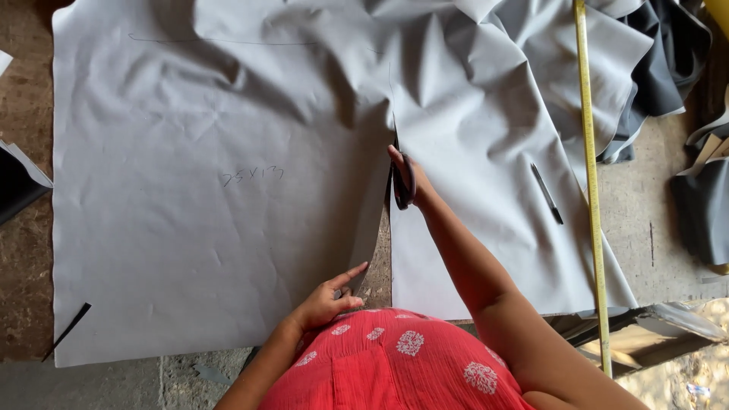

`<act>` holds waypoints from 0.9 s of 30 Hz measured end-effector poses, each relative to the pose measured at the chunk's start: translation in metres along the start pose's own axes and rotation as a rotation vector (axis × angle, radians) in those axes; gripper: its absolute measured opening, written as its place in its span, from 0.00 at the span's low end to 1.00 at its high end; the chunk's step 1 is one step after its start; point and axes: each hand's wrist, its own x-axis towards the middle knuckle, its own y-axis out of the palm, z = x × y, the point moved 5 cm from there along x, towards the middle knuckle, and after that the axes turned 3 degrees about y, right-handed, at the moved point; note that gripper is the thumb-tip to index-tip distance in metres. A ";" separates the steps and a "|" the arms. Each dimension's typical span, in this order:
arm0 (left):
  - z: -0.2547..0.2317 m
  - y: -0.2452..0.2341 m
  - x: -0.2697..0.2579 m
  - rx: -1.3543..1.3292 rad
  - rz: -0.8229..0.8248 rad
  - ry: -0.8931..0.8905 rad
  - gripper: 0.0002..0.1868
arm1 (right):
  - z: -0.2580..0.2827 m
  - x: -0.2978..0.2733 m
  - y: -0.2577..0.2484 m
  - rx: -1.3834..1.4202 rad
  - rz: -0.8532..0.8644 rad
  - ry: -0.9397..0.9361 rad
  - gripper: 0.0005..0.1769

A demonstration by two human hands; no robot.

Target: The person measures and marks a large sheet of white fabric with a yellow measuring tape and a pen, then cuts along the marked lines using scissors. They also handle a dark fabric piece and continue cutting the white fabric.

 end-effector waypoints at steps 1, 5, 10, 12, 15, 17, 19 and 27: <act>-0.001 -0.003 -0.002 -0.004 0.003 -0.005 0.40 | -0.017 0.021 -0.003 0.000 0.000 0.007 0.43; -0.002 -0.007 -0.009 -0.046 0.019 -0.029 0.38 | 0.007 0.018 0.003 0.078 -0.008 -0.010 0.42; -0.038 -0.009 -0.027 -0.061 0.021 -0.207 0.41 | 0.094 -0.036 0.015 0.085 -0.030 0.104 0.31; -0.040 -0.009 -0.027 -0.105 0.007 -0.181 0.44 | 0.100 -0.037 0.013 0.102 -0.094 0.100 0.29; -0.034 -0.006 -0.030 -0.154 0.040 -0.248 0.43 | 0.102 -0.006 0.018 0.127 0.033 0.057 0.34; -0.035 -0.007 -0.032 -0.159 0.028 -0.257 0.43 | 0.117 -0.013 0.014 0.073 0.000 0.091 0.34; -0.034 -0.008 -0.034 -0.161 0.018 -0.263 0.43 | 0.126 -0.017 0.011 0.019 -0.036 0.121 0.33; -0.032 -0.006 -0.035 -0.137 0.000 -0.244 0.45 | 0.142 0.023 0.004 -0.023 -0.042 0.123 0.43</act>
